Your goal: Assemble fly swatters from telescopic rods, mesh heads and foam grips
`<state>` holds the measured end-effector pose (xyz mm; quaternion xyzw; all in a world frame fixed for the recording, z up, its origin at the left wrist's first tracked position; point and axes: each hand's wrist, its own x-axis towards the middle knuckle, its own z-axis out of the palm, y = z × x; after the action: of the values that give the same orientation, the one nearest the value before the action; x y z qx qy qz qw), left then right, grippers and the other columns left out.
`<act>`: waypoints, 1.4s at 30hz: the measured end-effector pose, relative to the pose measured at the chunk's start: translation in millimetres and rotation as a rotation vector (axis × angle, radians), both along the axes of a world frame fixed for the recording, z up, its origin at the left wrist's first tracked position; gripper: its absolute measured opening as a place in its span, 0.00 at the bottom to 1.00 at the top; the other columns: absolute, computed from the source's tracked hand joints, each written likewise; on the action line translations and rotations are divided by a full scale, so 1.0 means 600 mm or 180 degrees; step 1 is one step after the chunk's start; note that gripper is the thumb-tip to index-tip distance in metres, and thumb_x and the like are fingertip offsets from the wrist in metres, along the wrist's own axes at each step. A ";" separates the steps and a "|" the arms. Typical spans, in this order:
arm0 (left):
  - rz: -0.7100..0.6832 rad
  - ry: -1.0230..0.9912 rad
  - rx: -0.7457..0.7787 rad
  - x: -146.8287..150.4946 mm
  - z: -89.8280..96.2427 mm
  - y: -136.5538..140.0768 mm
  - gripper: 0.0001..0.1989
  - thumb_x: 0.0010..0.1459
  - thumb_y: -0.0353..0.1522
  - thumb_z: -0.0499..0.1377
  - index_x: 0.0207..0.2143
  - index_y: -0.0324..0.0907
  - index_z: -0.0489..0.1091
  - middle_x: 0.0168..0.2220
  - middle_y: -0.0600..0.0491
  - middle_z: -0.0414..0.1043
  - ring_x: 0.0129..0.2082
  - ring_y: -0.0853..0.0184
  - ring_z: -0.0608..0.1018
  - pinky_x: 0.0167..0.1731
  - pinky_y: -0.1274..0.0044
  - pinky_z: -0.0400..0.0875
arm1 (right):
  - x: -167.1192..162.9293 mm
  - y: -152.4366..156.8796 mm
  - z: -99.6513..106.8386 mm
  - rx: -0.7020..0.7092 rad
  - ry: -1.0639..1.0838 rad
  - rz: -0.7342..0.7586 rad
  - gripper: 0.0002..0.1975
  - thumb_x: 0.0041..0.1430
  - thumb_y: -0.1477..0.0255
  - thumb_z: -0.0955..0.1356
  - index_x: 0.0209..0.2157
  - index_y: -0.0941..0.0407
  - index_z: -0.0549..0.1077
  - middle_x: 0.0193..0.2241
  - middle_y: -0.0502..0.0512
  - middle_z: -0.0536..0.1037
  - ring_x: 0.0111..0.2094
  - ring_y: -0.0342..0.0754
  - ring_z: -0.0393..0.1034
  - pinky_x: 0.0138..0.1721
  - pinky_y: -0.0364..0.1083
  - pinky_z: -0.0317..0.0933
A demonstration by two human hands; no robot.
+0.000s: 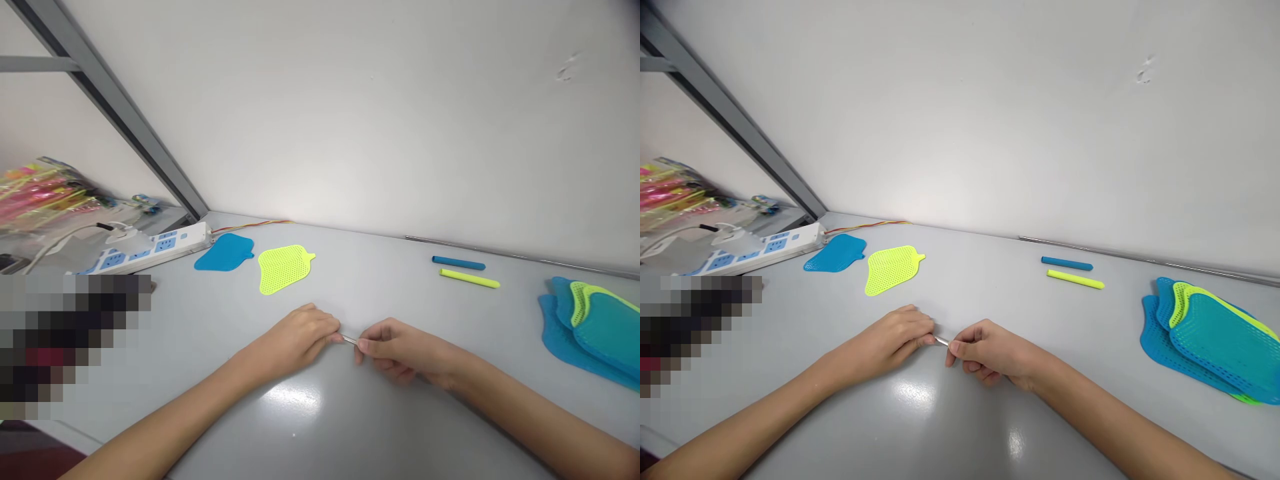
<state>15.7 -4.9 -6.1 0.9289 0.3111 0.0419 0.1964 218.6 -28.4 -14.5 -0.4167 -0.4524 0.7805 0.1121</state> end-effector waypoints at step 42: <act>0.0008 -0.0180 -0.0133 0.003 -0.004 -0.002 0.17 0.60 0.34 0.39 0.24 0.40 0.62 0.20 0.56 0.62 0.23 0.71 0.64 0.30 0.77 0.56 | -0.002 0.001 0.002 -0.0049 -0.0069 0.0027 0.14 0.49 0.61 0.63 0.26 0.59 0.66 0.16 0.44 0.51 0.15 0.34 0.41 0.16 0.38 0.36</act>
<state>17.2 -6.0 -8.6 0.9227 0.3074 0.0619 0.2244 217.6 -27.7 -13.0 -0.4241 -0.4493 0.7798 0.1006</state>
